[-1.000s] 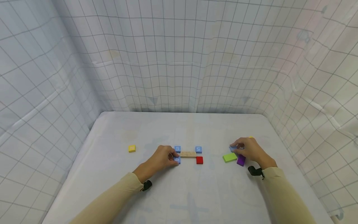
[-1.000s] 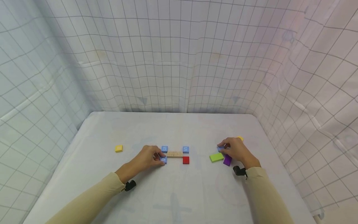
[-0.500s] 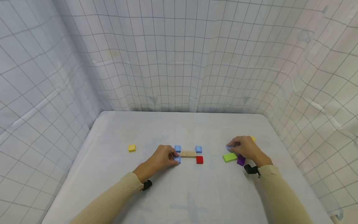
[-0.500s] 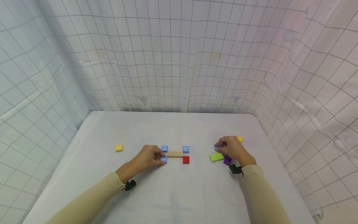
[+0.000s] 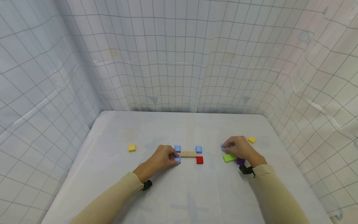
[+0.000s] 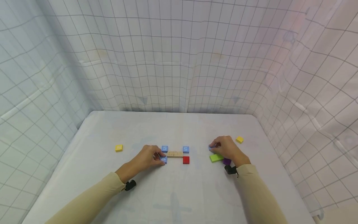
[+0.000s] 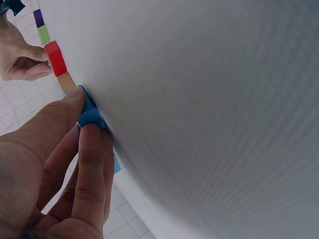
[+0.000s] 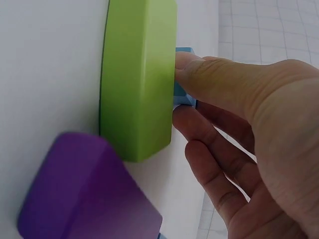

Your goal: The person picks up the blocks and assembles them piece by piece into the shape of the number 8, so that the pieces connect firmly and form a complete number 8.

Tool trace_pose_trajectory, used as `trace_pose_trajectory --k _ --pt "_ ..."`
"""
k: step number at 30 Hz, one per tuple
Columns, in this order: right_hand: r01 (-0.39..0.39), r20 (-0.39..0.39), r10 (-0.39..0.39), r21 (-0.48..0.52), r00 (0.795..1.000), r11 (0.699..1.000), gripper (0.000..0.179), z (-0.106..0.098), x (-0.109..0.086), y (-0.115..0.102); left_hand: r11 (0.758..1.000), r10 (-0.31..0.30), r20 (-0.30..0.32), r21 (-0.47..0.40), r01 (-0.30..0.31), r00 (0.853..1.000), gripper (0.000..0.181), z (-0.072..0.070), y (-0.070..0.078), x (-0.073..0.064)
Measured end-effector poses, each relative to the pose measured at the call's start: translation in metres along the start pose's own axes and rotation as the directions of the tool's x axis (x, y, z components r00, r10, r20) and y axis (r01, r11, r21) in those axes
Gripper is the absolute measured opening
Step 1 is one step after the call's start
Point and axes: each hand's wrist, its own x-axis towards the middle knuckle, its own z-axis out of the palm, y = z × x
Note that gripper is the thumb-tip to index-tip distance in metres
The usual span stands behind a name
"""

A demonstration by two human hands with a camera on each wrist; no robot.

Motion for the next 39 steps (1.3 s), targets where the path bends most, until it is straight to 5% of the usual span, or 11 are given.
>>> trace_pose_trajectory --k 2,5,11,16,24,32,39 --pt "0.0 0.008 0.0 0.011 1.0 1.0 0.011 0.002 0.001 -0.003 1.0 0.008 0.0 -0.005 -0.008 1.0 0.027 0.007 -0.015 0.004" --pt "-0.002 0.025 0.001 0.021 1.0 1.0 0.012 0.003 0.001 -0.007 1.0 -0.01 0.009 -0.012 0.01 1.0 0.025 0.005 -0.011 0.003" --pt "0.004 0.028 -0.005 0.02 1.0 1.0 0.013 0.009 0.003 -0.014 0.999 0.044 -0.014 0.006 -0.044 0.999 0.024 -0.011 0.02 -0.007" --pt "0.008 0.024 -0.008 0.021 1.0 1.0 0.013 0.012 0.003 -0.016 1.0 0.025 -0.008 0.015 -0.025 1.0 0.023 -0.013 0.029 -0.008" --pt "0.047 0.023 -0.048 0.014 0.999 0.999 0.013 0.018 0.002 -0.024 1.0 0.016 -0.009 0.021 -0.016 1.0 0.027 0.014 -0.029 0.007" --pt "0.037 0.049 -0.039 0.034 0.998 0.999 0.013 0.023 -0.001 -0.035 1.0 -0.009 0.006 0.027 0.009 1.0 0.027 0.017 -0.038 0.01" --pt "0.05 0.051 -0.051 0.021 0.997 0.999 0.015 0.027 -0.006 -0.041 0.998 -0.018 -0.003 0.065 0.018 1.0 0.029 0.016 -0.03 0.008"
